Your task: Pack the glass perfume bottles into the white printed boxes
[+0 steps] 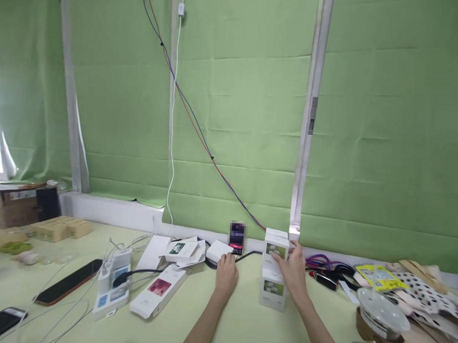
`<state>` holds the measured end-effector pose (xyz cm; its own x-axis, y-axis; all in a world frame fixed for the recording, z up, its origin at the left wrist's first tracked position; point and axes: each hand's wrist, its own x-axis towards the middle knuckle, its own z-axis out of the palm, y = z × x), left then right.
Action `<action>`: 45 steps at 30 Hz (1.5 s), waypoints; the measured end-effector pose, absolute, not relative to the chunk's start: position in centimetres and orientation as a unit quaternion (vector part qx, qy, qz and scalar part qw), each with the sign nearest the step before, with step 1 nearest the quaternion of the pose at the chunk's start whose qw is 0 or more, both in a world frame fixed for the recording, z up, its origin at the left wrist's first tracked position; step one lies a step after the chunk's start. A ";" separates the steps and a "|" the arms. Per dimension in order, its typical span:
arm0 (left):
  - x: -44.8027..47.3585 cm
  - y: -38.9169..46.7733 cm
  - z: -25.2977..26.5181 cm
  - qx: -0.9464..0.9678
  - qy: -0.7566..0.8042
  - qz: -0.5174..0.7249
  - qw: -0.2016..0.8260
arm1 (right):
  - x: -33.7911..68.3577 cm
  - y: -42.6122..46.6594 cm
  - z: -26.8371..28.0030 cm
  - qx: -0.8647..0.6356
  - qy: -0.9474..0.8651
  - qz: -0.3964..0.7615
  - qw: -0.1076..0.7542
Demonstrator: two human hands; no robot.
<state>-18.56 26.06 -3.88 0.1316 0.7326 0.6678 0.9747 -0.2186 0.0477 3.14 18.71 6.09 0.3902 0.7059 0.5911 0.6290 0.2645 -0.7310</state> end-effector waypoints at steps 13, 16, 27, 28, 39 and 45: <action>-21.1 22.6 -3.2 -0.595 -0.680 -0.381 0.193 | 1.1 9.5 4.9 -0.505 -0.597 0.112 0.613; -22.0 21.6 -2.9 -0.535 -0.698 -0.429 0.207 | 0.2 7.2 2.4 -0.473 -0.598 0.169 0.625; -23.3 18.2 -2.6 -0.632 -0.597 -0.446 0.212 | 0.5 5.5 -5.7 -0.423 -0.534 0.288 0.673; -22.9 18.0 -2.6 -0.672 -0.571 -0.426 0.204 | 0.6 5.6 -5.9 -0.421 -0.534 0.288 0.674; -23.4 17.2 -1.9 -0.596 -0.643 -0.467 0.116 | 2.5 5.8 -5.9 -0.448 -0.617 0.210 0.612; -20.2 12.8 -1.6 -0.749 -0.479 -0.456 -0.034 | 2.6 5.3 -4.9 -0.461 -0.584 0.294 0.600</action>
